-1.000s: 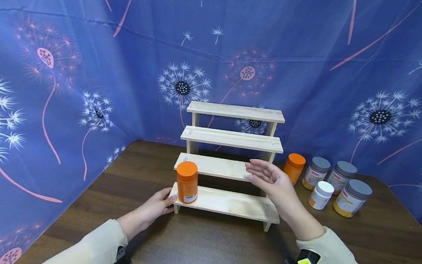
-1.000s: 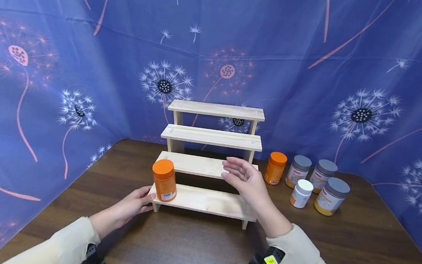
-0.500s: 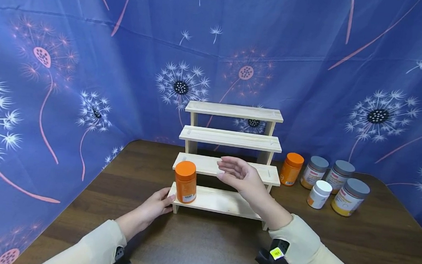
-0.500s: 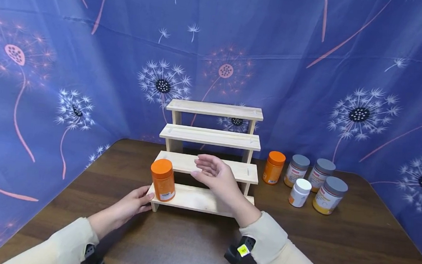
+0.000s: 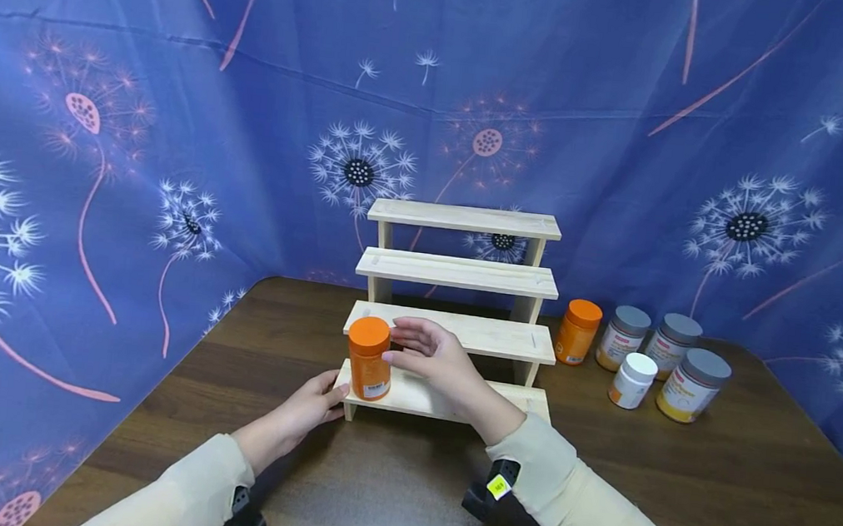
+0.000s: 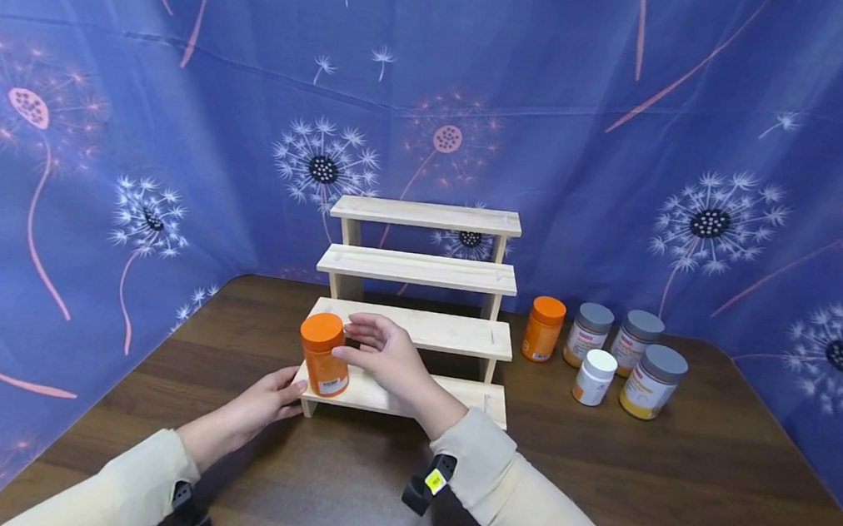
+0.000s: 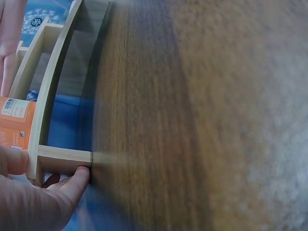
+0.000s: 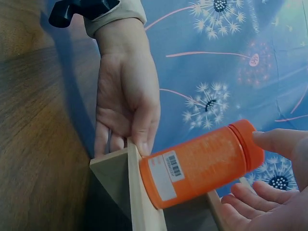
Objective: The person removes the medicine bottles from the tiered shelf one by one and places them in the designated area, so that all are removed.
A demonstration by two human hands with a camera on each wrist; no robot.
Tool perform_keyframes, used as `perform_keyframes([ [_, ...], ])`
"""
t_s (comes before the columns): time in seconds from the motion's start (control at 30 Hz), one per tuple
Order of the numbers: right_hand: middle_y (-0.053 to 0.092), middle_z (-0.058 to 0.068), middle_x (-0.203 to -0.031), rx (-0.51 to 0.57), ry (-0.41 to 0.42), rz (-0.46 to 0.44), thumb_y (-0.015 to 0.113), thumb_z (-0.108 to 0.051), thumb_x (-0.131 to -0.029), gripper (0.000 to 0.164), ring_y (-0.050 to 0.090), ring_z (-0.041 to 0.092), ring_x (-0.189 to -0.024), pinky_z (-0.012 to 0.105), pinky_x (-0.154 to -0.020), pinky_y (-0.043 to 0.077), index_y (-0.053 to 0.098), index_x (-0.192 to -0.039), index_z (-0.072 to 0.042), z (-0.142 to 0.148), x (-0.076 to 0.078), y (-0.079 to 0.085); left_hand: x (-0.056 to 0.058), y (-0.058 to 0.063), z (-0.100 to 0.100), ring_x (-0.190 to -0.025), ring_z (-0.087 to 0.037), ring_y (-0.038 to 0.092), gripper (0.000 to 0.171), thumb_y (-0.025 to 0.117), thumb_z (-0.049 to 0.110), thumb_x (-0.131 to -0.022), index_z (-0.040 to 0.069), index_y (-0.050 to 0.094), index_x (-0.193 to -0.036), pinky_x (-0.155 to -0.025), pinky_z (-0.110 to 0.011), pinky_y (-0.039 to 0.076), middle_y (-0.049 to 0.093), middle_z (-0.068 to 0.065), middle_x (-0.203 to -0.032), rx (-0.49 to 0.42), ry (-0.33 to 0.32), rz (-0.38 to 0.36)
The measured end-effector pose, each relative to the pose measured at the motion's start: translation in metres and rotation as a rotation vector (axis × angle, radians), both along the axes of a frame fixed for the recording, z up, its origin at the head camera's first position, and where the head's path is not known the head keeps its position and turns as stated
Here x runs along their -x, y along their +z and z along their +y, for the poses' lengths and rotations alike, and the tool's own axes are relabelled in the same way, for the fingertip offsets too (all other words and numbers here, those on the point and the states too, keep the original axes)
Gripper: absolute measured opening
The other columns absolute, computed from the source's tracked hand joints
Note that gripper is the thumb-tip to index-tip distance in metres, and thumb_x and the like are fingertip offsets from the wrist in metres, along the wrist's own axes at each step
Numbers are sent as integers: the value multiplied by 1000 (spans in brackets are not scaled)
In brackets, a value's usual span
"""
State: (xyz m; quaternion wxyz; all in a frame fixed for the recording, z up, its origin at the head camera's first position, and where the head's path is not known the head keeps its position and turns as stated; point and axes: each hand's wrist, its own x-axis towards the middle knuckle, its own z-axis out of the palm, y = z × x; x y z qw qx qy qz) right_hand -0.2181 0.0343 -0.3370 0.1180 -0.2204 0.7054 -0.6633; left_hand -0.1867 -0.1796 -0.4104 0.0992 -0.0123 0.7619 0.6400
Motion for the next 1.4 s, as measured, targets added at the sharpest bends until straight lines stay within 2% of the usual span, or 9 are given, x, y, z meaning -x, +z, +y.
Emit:
perform_keyframes([
  [0.23, 59, 15, -131, 3, -14, -20, 73, -11, -86, 55, 57, 27, -120, 40, -107, 46, 51, -136, -3, -21, 1, -9, -1, -1, -2, -124, -36, 51, 43, 37, 7, -104, -13, 31, -141, -105, -55, 43, 47, -30, -137, 10, -9, 0],
  [0.5, 62, 9, -127, -107, -60, 30, 76, -23, -85, 58, 59, 24, -113, 42, -106, 46, 52, -135, -8, -33, 4, -21, 0, 0, -1, -123, -34, 51, 43, 37, 8, -104, -14, 31, -141, -105, -55, 44, 47, -30, -137, 7, -19, 10],
  [0.8, 61, 7, -131, -241, -78, 118, 76, -30, -84, 65, 57, 27, -119, 50, -108, 43, 49, -140, -12, -32, -2, -17, 1, 0, 0, -120, -33, 53, 42, 37, 7, -104, -14, 32, -141, -104, -54, 45, 49, -29, -135, 8, -7, 14],
  [1.17, 63, 4, -128, -265, -88, 123, 77, -32, -83, 63, 59, 25, -116, 51, -107, 43, 52, -138, -14, -30, 0, -18, -2, 2, 2, -122, -35, 52, 41, 37, 5, -103, -13, 33, -141, -104, -54, 45, 49, -28, -135, 29, -9, 16],
  [1.4, 65, 4, -123, -274, -88, 188, 78, -31, -82, 60, 62, 23, -110, 47, -103, 48, 55, -135, -13, -25, -1, -17, 0, 2, 0, -118, -32, 54, 41, 37, 5, -103, -14, 33, -140, -105, -54, 44, 50, -28, -133, 33, -34, 19],
])
